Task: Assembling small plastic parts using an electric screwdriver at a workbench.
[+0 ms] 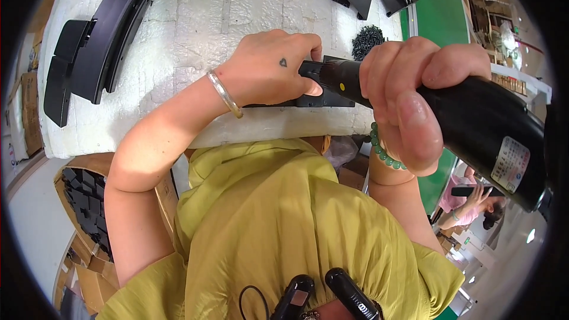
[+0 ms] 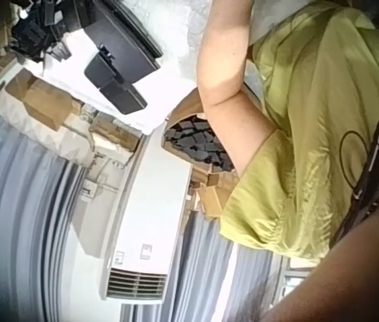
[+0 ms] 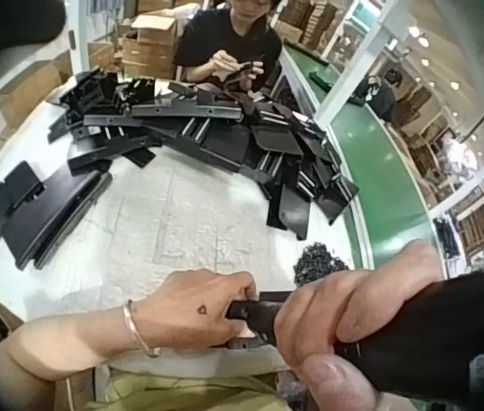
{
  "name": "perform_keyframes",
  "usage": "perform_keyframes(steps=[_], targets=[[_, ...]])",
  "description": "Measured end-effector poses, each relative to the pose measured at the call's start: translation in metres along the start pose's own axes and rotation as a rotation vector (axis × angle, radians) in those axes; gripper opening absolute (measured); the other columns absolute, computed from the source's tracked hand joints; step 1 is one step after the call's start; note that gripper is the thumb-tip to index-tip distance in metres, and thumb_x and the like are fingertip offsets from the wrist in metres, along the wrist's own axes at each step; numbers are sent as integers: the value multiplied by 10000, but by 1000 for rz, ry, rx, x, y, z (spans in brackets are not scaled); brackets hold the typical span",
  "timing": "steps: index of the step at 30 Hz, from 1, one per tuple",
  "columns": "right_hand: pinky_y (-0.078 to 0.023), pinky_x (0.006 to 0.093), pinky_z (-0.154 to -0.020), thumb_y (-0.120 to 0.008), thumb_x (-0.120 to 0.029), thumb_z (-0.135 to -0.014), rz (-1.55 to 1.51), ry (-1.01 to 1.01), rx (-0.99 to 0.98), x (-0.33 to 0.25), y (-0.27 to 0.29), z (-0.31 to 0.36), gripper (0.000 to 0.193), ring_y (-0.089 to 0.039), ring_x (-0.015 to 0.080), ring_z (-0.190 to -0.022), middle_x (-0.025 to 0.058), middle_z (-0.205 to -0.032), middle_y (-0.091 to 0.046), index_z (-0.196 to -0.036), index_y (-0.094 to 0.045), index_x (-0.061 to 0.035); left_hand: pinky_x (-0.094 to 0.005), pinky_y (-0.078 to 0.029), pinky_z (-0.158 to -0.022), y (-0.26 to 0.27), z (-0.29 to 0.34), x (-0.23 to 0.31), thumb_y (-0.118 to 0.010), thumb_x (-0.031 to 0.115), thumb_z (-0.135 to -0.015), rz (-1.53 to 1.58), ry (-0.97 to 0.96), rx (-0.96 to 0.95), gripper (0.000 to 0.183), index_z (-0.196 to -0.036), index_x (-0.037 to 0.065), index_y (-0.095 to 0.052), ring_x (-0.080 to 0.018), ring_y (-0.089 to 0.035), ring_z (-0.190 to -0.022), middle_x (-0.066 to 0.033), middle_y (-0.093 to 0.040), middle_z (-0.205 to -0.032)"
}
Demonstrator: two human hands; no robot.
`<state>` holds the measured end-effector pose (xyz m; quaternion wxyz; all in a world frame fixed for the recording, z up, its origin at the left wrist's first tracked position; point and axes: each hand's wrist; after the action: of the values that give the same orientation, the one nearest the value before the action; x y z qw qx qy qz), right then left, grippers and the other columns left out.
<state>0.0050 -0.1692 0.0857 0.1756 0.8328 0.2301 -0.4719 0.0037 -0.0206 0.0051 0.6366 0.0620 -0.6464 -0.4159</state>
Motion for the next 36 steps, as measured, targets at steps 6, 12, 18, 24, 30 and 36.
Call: perform_keyframes(steps=[6, 12, 18, 24, 30, 36], targets=[[-376, 278, -496, -557, -23, -748, 19, -34, 63, 1, 10, 5, 268, -403, 131, -483, 29, -613, -435, -929, -368, -82, -389, -437, -695, -5, 0, -3, -687, 307, -695, 57, -50, 63, 345, -932, 97, -551, -294, -577, -808, -105, -615, -776], [-350, 277, -549, -467, -89, -807, -248, 191, 403, -26, 85, 1, 183, -380, 112, -500, -2, -626, -390, -985, -429, -77, -325, -428, -647, 11, 3, 13, -729, 228, -688, 59, 59, -15, 373, -997, 96, -567, -256, -558, -745, -116, -594, -826], [-421, 319, -544, -555, 17, -736, 155, 185, 794, 21, 135, -1, 181, -449, 159, -492, 63, -590, -447, -886, -460, -18, -344, -435, -711, 15, 4, 20, -746, 238, -656, -78, -204, 238, 427, -1002, 51, -581, -291, -517, -820, -102, -555, -861], [-416, 316, -524, -551, 24, -725, 154, 141, 803, 44, 150, 10, 188, -445, 162, -485, 72, -588, -458, -889, -463, -4, -336, -426, -774, 19, 0, 29, -748, 145, -634, -22, -218, 243, 394, -974, 23, -591, -287, -525, -881, -116, -574, -901], [-411, 285, -474, -528, 58, -707, 42, 238, 841, 29, 148, 14, 202, -458, 145, -456, 70, -606, -467, -890, -452, 20, -342, -433, -719, 11, -18, 41, -712, 134, -685, -38, -314, 305, 248, -901, 49, -624, -285, -504, -822, -88, -570, -843], [-380, 309, -547, -481, -47, -766, -222, 310, 621, -23, 120, 26, 238, -392, 131, -486, 30, -606, -397, -1002, -456, -60, -356, -440, -787, -6, -73, 55, -709, 158, -698, -185, -634, 460, 239, -905, 58, -642, -289, -517, -931, -76, -617, -920]])
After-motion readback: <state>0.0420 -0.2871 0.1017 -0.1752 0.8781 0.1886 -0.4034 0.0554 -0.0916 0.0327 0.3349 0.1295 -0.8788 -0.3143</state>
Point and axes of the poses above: each hand's wrist, its own z-axis away from the middle knuckle, its own y-axis out of the back of the hand, x = y × z
